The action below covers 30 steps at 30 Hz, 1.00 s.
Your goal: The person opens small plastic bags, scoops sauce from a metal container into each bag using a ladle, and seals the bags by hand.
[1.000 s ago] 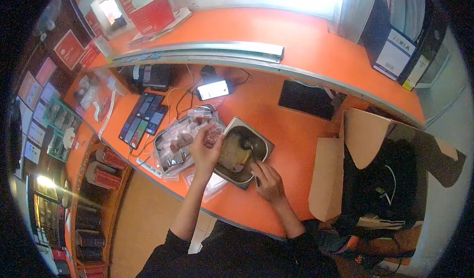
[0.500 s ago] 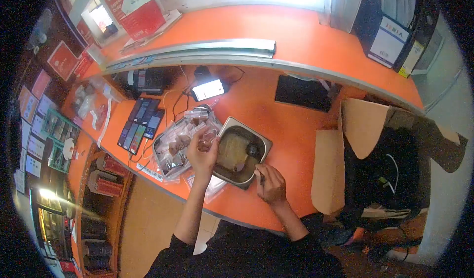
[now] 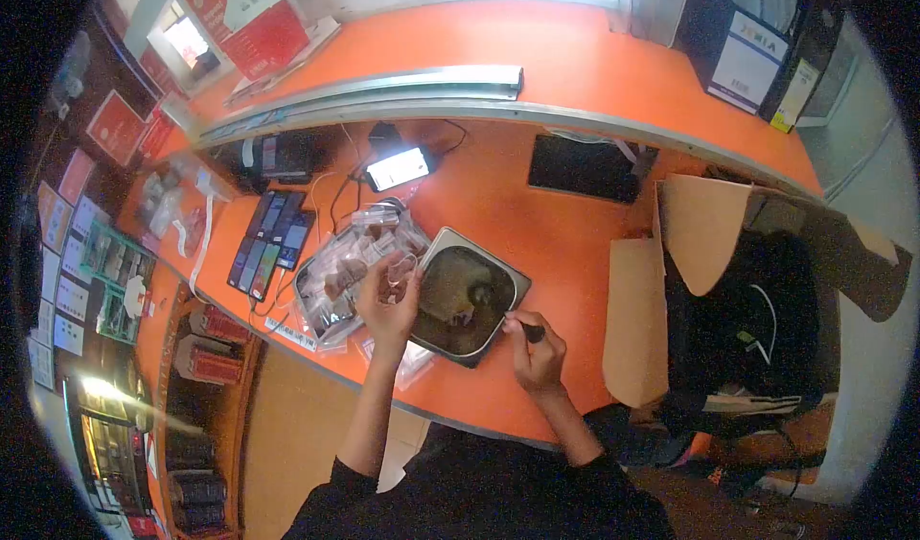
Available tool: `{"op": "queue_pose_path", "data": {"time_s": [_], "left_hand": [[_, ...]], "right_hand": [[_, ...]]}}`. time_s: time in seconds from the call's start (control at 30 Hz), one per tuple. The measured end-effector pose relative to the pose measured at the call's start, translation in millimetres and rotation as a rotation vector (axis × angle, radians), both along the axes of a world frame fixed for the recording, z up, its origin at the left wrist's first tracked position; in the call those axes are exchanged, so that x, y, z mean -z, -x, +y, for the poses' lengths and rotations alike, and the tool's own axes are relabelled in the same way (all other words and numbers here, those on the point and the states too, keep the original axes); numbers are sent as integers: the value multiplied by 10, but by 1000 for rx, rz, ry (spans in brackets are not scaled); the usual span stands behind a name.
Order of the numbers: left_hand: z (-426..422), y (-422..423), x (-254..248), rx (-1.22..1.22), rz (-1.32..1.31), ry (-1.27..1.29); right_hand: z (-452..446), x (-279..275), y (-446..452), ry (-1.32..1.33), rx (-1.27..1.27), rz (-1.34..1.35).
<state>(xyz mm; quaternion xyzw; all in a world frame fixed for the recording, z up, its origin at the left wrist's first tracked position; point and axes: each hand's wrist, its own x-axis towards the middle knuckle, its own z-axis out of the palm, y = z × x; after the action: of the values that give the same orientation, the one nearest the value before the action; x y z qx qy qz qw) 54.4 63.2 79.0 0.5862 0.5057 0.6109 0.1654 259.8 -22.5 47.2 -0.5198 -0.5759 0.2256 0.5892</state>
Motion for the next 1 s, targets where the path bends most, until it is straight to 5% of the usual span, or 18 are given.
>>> {"op": "queue_pose_path", "data": {"time_s": [0.13, 0.37, 0.43, 0.57, 0.8, 0.87, 1.0], "left_hand": [[-53, -36, -47, 20, 29, 51], [-44, -53, -41, 6, 25, 22], [-54, -78, -41, 19, -4, 3], [-33, -66, -28, 28, 89, -56], [4, -3, 35, 27, 38, -20], [20, 34, 78, 37, 75, -22], [-42, -20, -86, 23, 102, 49]], "right_hand": [[304, 42, 176, -106, -59, 244], [-16, 102, -80, 40, -58, 6], [99, -28, 14, -23, -92, 182], [304, 4, 90, -108, -97, 200], [82, 112, -110, 121, -107, 179], [257, -49, 5, -26, -130, 378], [376, 93, -12, -37, -143, 355]]}}
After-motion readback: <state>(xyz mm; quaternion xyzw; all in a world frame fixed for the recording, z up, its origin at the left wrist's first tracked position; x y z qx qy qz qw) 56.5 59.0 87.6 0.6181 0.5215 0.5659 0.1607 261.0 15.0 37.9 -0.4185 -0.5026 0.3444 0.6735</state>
